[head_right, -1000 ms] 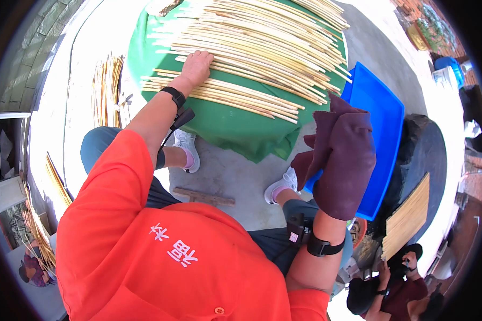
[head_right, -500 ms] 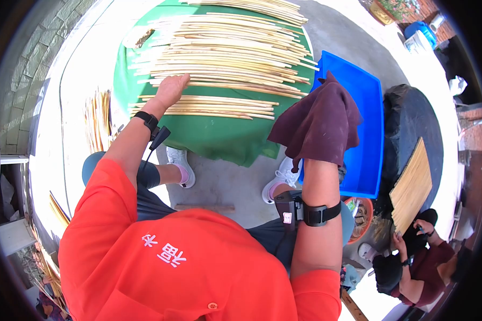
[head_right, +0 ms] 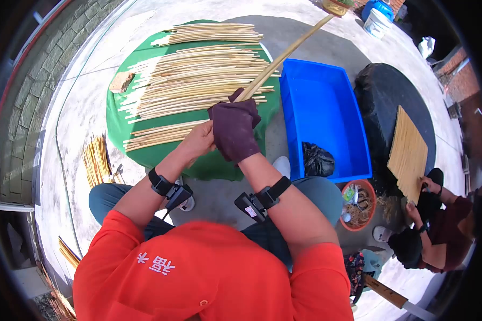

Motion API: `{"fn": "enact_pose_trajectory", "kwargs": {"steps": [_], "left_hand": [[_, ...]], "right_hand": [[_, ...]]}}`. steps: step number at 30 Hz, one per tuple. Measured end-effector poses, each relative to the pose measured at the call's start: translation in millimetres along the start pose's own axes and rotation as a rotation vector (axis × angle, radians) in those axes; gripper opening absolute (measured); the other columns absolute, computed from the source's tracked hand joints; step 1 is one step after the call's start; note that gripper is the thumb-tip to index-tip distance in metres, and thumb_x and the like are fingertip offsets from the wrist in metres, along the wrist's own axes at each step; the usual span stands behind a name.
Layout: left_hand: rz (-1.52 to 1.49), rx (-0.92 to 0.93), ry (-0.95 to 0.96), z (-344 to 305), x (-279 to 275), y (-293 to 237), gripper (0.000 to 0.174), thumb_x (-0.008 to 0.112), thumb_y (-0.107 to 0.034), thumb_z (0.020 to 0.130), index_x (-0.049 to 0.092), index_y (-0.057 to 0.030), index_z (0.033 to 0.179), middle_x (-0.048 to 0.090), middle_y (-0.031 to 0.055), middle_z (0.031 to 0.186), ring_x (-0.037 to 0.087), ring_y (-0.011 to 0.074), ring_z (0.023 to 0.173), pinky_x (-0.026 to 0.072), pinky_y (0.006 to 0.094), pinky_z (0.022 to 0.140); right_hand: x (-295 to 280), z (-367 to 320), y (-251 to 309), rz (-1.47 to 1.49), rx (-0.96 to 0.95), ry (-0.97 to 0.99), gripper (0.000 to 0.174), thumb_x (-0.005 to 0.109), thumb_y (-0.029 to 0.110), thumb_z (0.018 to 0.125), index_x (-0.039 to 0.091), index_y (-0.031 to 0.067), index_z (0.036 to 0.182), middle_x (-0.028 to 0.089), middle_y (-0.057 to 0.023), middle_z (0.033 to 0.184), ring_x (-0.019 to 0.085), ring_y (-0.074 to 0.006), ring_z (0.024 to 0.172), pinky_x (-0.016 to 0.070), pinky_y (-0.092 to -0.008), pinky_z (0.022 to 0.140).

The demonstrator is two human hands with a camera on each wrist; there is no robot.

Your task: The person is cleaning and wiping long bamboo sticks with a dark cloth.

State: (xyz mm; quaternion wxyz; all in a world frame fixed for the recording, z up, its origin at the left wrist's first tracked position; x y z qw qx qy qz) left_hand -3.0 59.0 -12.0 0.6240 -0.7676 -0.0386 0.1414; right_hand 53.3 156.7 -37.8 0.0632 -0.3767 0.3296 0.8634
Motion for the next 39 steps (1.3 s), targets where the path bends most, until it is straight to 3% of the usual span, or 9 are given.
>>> {"fn": "enact_pose_trajectory", "kwargs": {"steps": [2, 6, 8, 14, 19, 28, 32, 34, 39], "left_hand": [[0.008, -0.007, -0.007, -5, 33, -5, 0.022, 0.045, -0.025, 0.092, 0.05, -0.0041, 0.087, 0.04, -0.0023, 0.054, 0.036, 0.006, 0.046, 0.0301, 0.0225, 0.042], [0.203, -0.032, 0.037, -22, 42, -14, 0.022, 0.048, -0.026, 0.091, 0.047, -0.0037, 0.091, 0.04, -0.0017, 0.054, 0.036, 0.0063, 0.043, 0.0281, 0.0232, 0.038], [0.164, -0.065, 0.118, -35, 36, -9, 0.023, 0.05, -0.026, 0.09, 0.047, -0.0033, 0.091, 0.04, -0.0017, 0.054, 0.037, 0.0063, 0.043, 0.0281, 0.0227, 0.038], [-0.023, -0.313, 0.435, -109, -19, 19, 0.022, 0.057, -0.023, 0.087, 0.048, -0.0034, 0.089, 0.04, -0.0023, 0.054, 0.037, 0.0056, 0.044, 0.0279, 0.02, 0.04], [-0.105, -0.431, 0.408, -152, -102, 29, 0.023, 0.054, -0.024, 0.088, 0.052, -0.0014, 0.089, 0.04, -0.0009, 0.05, 0.037, 0.0057, 0.041, 0.0264, 0.0191, 0.037], [-0.298, -0.177, 0.269, -77, -26, 0, 0.029, 0.046, -0.03, 0.092, 0.051, -0.0014, 0.093, 0.045, 0.0026, 0.05, 0.031, 0.0051, 0.037, 0.0235, 0.0183, 0.034], [-0.098, -0.126, 0.313, -38, 42, 5, 0.025, 0.052, -0.025, 0.09, 0.051, -0.0024, 0.099, 0.053, 0.0025, 0.064, 0.048, 0.0096, 0.051, 0.0415, 0.0231, 0.048], [0.481, 0.694, 0.069, -40, 45, -25, 0.03, 0.057, -0.022, 0.086, 0.049, -0.0009, 0.106, 0.057, 0.0033, 0.076, 0.056, 0.016, 0.067, 0.0463, 0.0292, 0.062], [0.634, 0.491, 0.138, -71, 16, -59, 0.027, 0.061, -0.019, 0.078, 0.057, -0.0011, 0.097, 0.057, 0.0144, 0.095, 0.055, 0.0316, 0.086, 0.0467, 0.0362, 0.072]], "right_hand": [[-48, -9, 22, 1.164, 0.752, -0.288, 0.011, 0.057, 0.013, 0.076, 0.053, 0.0056, 0.068, 0.054, -0.0072, 0.063, 0.054, -0.0199, 0.06, 0.0416, -0.028, 0.056], [-87, 19, 12, -0.383, 0.156, -0.059, 0.011, 0.053, 0.011, 0.079, 0.052, 0.0045, 0.069, 0.051, -0.0029, 0.062, 0.05, -0.0127, 0.06, 0.0401, -0.0241, 0.055], [-98, 16, -4, 0.927, 0.577, -0.39, 0.011, 0.049, 0.009, 0.079, 0.051, 0.006, 0.069, 0.048, -0.0004, 0.062, 0.046, -0.0108, 0.057, 0.0396, -0.0252, 0.051], [-174, 33, -72, 1.103, 0.815, -0.695, 0.022, 0.05, 0.022, 0.081, 0.056, 0.0032, 0.071, 0.053, -0.0055, 0.065, 0.052, -0.0154, 0.062, 0.0413, -0.0315, 0.056], [-241, 21, -103, -0.595, 0.631, -0.297, 0.019, 0.058, 0.024, 0.078, 0.063, 0.0051, 0.079, 0.063, -0.0097, 0.076, 0.059, -0.0198, 0.064, 0.0443, -0.0305, 0.058], [-111, 17, 16, -1.414, -0.398, -0.232, 0.03, 0.054, 0.007, 0.076, 0.051, 0.0037, 0.105, 0.059, -0.0102, 0.078, 0.058, -0.0198, 0.067, 0.0447, -0.0291, 0.054], [-109, 24, 60, -0.332, -0.207, 0.025, 0.025, 0.055, 0.006, 0.072, 0.056, 0.0025, 0.097, 0.057, -0.0126, 0.073, 0.057, -0.0221, 0.063, 0.0461, -0.03, 0.053], [-115, 28, 51, -0.152, -0.023, 0.238, 0.016, 0.056, 0.007, 0.072, 0.062, 0.0031, 0.087, 0.056, -0.0155, 0.073, 0.06, -0.0241, 0.064, 0.0481, -0.0295, 0.055], [-144, 32, 72, -0.434, -0.242, -0.045, 0.012, 0.054, 0.011, 0.076, 0.062, 0.0043, 0.082, 0.059, -0.0092, 0.07, 0.059, -0.0204, 0.057, 0.0466, -0.0295, 0.048]]}}
Point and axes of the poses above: each hand's wrist, its own z-axis towards the middle knuckle, its own x-axis out of the palm, y = z × x, the point moved 4 cm from there along z, towards the middle knuckle
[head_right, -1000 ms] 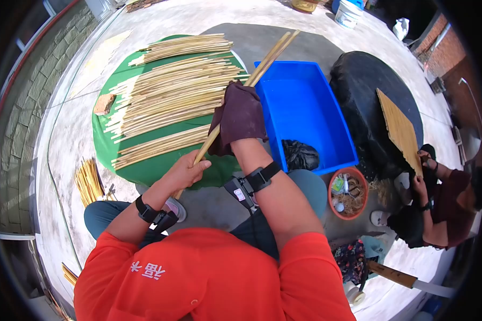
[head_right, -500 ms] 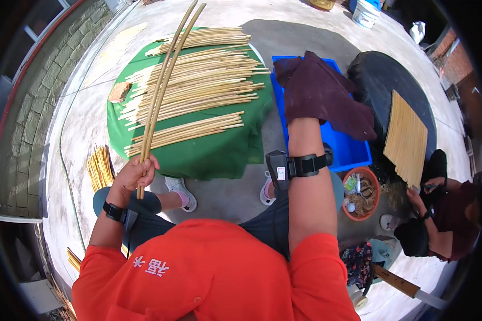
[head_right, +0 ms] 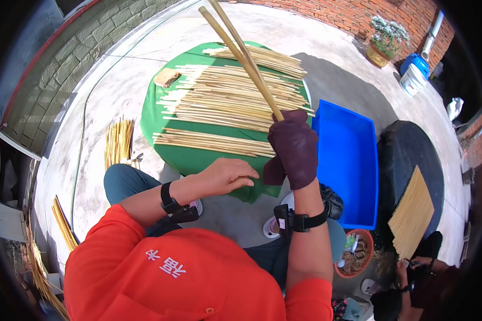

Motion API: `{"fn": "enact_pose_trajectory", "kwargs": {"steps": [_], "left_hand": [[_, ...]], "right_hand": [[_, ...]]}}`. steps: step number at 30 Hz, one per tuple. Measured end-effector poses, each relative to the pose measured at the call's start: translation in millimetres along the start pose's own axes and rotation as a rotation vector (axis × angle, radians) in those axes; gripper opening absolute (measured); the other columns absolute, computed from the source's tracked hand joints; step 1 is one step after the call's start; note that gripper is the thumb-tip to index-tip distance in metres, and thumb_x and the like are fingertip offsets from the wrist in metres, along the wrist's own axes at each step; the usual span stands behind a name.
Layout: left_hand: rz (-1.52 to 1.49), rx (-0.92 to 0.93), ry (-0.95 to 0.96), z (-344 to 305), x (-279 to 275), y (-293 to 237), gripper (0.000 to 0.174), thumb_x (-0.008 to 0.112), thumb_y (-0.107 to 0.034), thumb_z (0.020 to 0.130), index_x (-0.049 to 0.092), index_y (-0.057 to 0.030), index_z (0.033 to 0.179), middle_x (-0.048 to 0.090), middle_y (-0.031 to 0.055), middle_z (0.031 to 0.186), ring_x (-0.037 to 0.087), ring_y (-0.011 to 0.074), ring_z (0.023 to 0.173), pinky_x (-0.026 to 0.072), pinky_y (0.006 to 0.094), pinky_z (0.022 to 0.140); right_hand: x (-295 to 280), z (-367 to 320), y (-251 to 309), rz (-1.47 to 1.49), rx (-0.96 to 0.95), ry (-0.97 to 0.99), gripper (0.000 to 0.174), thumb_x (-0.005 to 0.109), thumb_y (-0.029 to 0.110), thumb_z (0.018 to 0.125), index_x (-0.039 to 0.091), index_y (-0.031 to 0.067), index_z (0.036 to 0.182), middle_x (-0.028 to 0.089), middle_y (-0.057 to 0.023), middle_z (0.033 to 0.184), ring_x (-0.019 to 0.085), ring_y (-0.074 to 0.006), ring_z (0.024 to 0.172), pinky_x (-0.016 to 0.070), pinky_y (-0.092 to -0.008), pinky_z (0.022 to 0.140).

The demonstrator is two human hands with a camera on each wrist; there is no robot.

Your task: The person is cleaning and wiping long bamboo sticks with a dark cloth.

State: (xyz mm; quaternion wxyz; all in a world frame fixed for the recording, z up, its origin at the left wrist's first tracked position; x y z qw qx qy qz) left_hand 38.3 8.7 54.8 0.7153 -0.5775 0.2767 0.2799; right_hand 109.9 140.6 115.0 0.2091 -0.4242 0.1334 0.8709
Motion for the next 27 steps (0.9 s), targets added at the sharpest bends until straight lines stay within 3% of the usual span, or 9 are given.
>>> {"fn": "enact_pose_trajectory", "kwargs": {"steps": [1, 3, 5, 7, 12, 15, 19, 25, 27], "left_hand": [[0.005, -0.009, -0.006, 0, -7, -6, 0.027, 0.061, -0.019, 0.078, 0.057, -0.0011, 0.097, 0.057, 0.0144, 0.095, 0.055, 0.0316, 0.086, 0.0467, 0.0362, 0.072], [0.355, 0.383, -0.484, -8, -35, -30, 0.034, 0.062, -0.017, 0.077, 0.055, -0.0036, 0.107, 0.059, 0.0124, 0.089, 0.057, 0.0295, 0.085, 0.0466, 0.0357, 0.069], [0.49, 0.382, -0.48, -3, -46, -31, 0.04, 0.062, -0.016, 0.076, 0.051, -0.0049, 0.113, 0.059, 0.0119, 0.087, 0.057, 0.0293, 0.085, 0.0464, 0.0362, 0.068], [0.624, 0.38, -0.484, -4, -43, -27, 0.047, 0.062, -0.015, 0.075, 0.047, -0.0063, 0.119, 0.06, 0.0115, 0.085, 0.057, 0.0291, 0.085, 0.0463, 0.0368, 0.066], [0.58, -0.178, -0.061, -6, -14, 21, 0.059, 0.062, -0.013, 0.074, 0.037, -0.0061, 0.128, 0.06, 0.0141, 0.086, 0.058, 0.0307, 0.078, 0.046, 0.041, 0.062], [0.536, 0.026, -0.165, -22, -24, 52, 0.06, 0.062, -0.012, 0.074, 0.037, -0.0063, 0.128, 0.06, 0.0132, 0.082, 0.059, 0.0298, 0.075, 0.0459, 0.0419, 0.061], [0.577, -0.033, -0.158, -47, -81, 90, 0.021, 0.06, -0.012, 0.075, 0.055, -0.008, 0.095, 0.059, 0.0096, 0.082, 0.056, 0.0307, 0.08, 0.0453, 0.0394, 0.067], [0.702, -0.339, -0.188, -86, -142, 175, 0.014, 0.055, -0.014, 0.079, 0.052, -0.0054, 0.09, 0.055, 0.0152, 0.084, 0.053, 0.0345, 0.086, 0.0427, 0.0419, 0.072], [0.743, -0.488, -0.116, -96, -143, 198, 0.022, 0.056, -0.014, 0.08, 0.054, -0.0056, 0.1, 0.058, 0.0151, 0.096, 0.054, 0.0325, 0.094, 0.044, 0.0401, 0.078]], "right_hand": [[-1, -2, 13, -0.336, -0.238, 0.134, 0.016, 0.052, 0.012, 0.079, 0.061, 0.0037, 0.089, 0.061, -0.0064, 0.07, 0.057, -0.0176, 0.051, 0.045, -0.0291, 0.043], [5, -17, 19, -0.243, -0.193, 0.298, 0.016, 0.051, 0.012, 0.08, 0.059, 0.0062, 0.092, 0.061, -0.0064, 0.073, 0.06, -0.0176, 0.059, 0.0458, -0.0323, 0.046], [28, -39, 21, 0.261, -0.358, 0.083, 0.015, 0.053, 0.015, 0.078, 0.058, 0.0082, 0.09, 0.061, -0.0063, 0.073, 0.06, -0.02, 0.062, 0.0458, -0.0357, 0.048], [22, -41, 33, 0.082, -0.477, 0.108, 0.013, 0.057, 0.016, 0.074, 0.057, 0.0081, 0.085, 0.06, -0.0064, 0.072, 0.06, -0.0217, 0.06, 0.0457, -0.0357, 0.048], [14, -39, 43, 0.248, -0.507, 0.381, 0.011, 0.055, 0.014, 0.074, 0.056, 0.0074, 0.082, 0.058, -0.0077, 0.068, 0.062, -0.0229, 0.062, 0.0476, -0.0369, 0.05], [13, -38, 41, 0.167, -0.505, 0.452, 0.011, 0.056, 0.012, 0.072, 0.055, 0.0075, 0.081, 0.058, -0.0076, 0.069, 0.062, -0.0217, 0.063, 0.049, -0.038, 0.051], [13, -34, 20, 0.01, -0.553, 0.361, 0.012, 0.056, 0.011, 0.07, 0.054, 0.0075, 0.081, 0.057, -0.0058, 0.067, 0.062, -0.0196, 0.063, 0.0492, -0.0367, 0.048], [-15, -20, -29, 0.161, -0.21, 0.267, 0.028, 0.065, 0.003, 0.062, 0.059, 0.0069, 0.089, 0.063, -0.0071, 0.086, 0.06, -0.0256, 0.082, 0.0489, -0.0334, 0.069], [-17, -23, -45, 0.58, 0.091, 0.158, 0.016, 0.064, 0.011, 0.074, 0.061, 0.0028, 0.087, 0.063, -0.0131, 0.08, 0.062, -0.0192, 0.063, 0.0509, -0.0323, 0.055]]}}
Point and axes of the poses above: each hand's wrist, its own z-axis towards the middle knuckle, its own x-axis out of the palm, y = z × x, the point moved 4 cm from there along z, towards the middle knuckle
